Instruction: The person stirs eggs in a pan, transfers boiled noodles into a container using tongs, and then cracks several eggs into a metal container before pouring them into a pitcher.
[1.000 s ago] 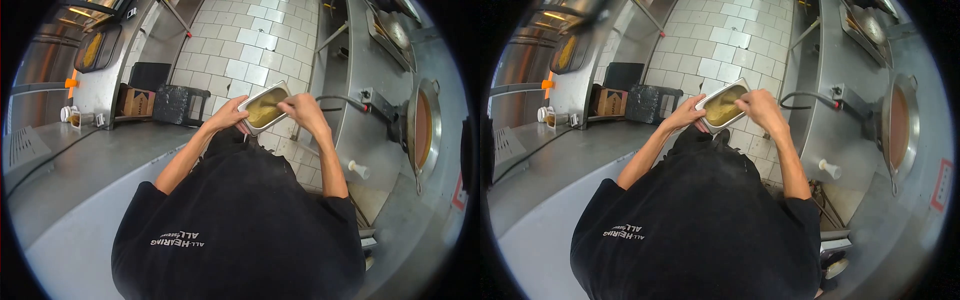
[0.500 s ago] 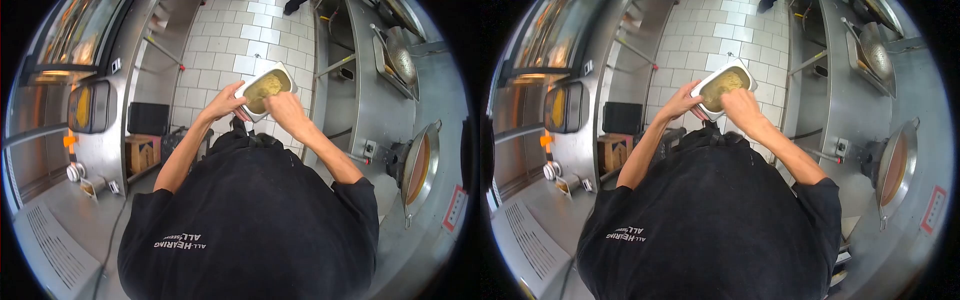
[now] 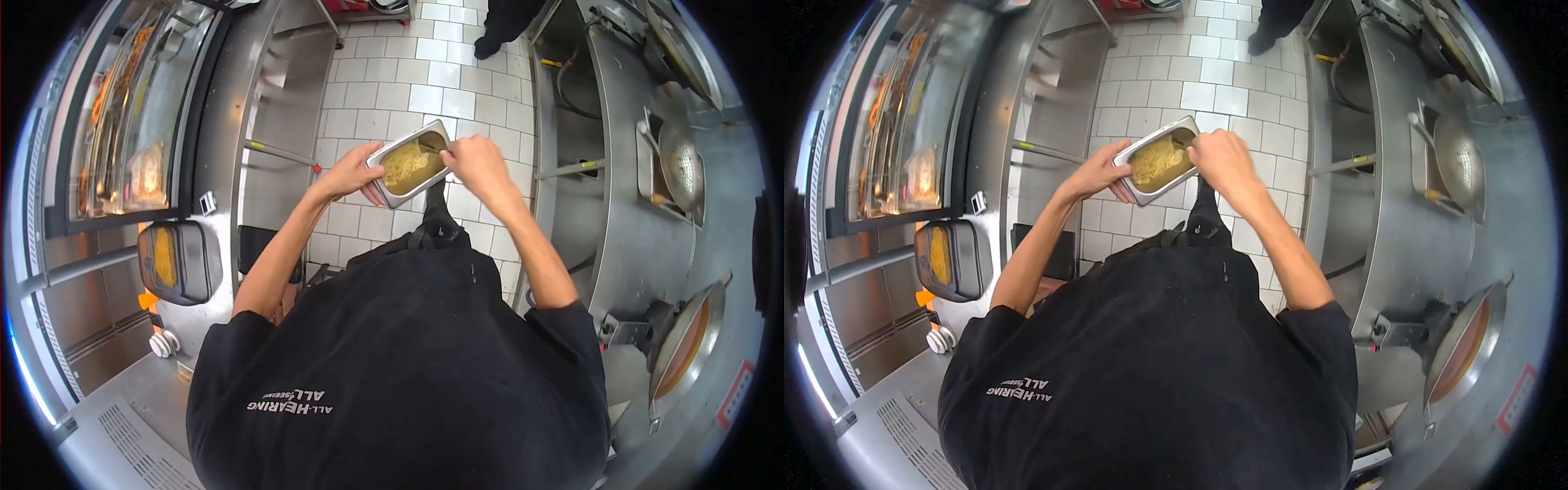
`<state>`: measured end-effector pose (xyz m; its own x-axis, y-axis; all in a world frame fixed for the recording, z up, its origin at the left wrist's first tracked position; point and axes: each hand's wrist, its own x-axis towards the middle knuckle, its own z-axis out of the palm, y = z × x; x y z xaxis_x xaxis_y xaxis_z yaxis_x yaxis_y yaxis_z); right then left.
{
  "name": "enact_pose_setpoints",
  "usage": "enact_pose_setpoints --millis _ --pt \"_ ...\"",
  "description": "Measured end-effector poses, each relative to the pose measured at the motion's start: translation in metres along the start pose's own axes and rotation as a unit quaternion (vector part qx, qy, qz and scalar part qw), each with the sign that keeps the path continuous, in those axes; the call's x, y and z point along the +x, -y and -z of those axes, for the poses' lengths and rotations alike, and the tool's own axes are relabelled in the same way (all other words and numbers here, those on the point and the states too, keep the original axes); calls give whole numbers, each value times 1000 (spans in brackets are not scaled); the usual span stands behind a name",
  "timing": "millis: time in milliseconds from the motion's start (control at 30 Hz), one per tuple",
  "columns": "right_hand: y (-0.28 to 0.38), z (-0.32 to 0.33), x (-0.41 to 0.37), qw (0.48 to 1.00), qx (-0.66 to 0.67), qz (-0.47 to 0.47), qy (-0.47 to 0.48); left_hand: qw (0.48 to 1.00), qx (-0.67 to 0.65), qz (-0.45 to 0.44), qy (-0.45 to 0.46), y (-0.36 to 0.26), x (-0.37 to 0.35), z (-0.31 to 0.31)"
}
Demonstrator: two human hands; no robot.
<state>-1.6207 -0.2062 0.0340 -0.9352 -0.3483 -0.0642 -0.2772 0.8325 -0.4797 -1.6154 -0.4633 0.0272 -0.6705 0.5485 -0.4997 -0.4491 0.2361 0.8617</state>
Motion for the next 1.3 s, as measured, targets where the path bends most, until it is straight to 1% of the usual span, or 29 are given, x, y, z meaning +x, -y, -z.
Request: enact_pose_setpoints --millis 33,67,100,133,200,233,267,333,367,433,467,533,567,600,667,700,733,800,833,867,933,1000,1033,1067,1133,1167,1200,1267,1300 --pt "-4 -15 18 999 -9 48 21 1000 -10 2 -14 -3 13 10" --pt "-5 -29 35 997 2 60 56 999 -20 -1 -31 -7 28 22" --pt "-15 -18 60 989 82 95 84 1000 -22 0 -19 -18 41 33" --pt "-26 -8 82 971 162 128 116 999 -20 -2 -28 -26 48 43" --pt "-53 3 126 969 217 23 116 999 -17 21 -42 -43 60 62" --pt "-56 -11 142 982 175 23 62 998 -17 11 -57 -47 66 73" --pt "-55 -29 160 987 132 22 94 998 -20 13 -66 -50 77 86" --pt "-42 -15 182 964 208 115 119 995 -49 22 -88 -59 96 111" --pt "-45 0 198 963 210 116 126 994 -55 27 -92 -62 101 120" --pt "-59 30 240 947 281 48 150 993 -68 21 -91 -74 112 139" --pt "-57 18 257 946 279 53 158 992 -75 21 -98 -77 119 150" --pt "-51 -19 283 988 124 39 79 989 -83 10 -119 -79 135 170" --pt "-53 -26 297 982 122 93 108 988 -86 8 -132 -82 143 181" --pt "-57 -17 319 982 118 99 106 987 -87 2 -135 -84 150 194" --pt "-66 5 361 942 277 84 168 990 -92 22 -106 -85 162 223" --pt "-62 4 380 961 237 14 140 989 -105 6 -108 -85 165 239" --pt "-55 -10 388 962 230 20 144 987 -110 0 -113 -81 169 252" --pt "-38 -40 421 983 40 113 142 987 -122 -10 -108 -81 189 294" --pt "-37 -32 447 962 122 170 177 988 -129 -4 -90 -83 198 314" --pt "-37 -20 471 964 113 175 167 988 -122 -17 -90 -85 202 332" --pt "-27 7 518 964 209 -1 162 989 -119 -27 -78 -97 209 370" --pt "-11 -36 541 989 101 76 72 987 -128 -55 -85 -103 222 409" --pt "4 -25 557 979 102 146 99 983 -133 -81 -93 -115 231 433" --pt "8 -5 584 979 95 152 95 982 -132 -91 -95 -125 238 454" --pt "7 30 629 962 214 20 172 989 -110 -60 -83 -149 243 485" --pt "12 23 646 980 175 6 92 986 -118 -73 -94 -162 245 500" --pt "21 4 658 994 80 24 76 986 -117 -74 -93 -167 251 514" --pt "33 -5 686 979 92 161 88 988 -96 -82 -84 -183 272 550" --pt "28 15 714 953 224 134 152 989 -91 -85 -83 -193 283 570"
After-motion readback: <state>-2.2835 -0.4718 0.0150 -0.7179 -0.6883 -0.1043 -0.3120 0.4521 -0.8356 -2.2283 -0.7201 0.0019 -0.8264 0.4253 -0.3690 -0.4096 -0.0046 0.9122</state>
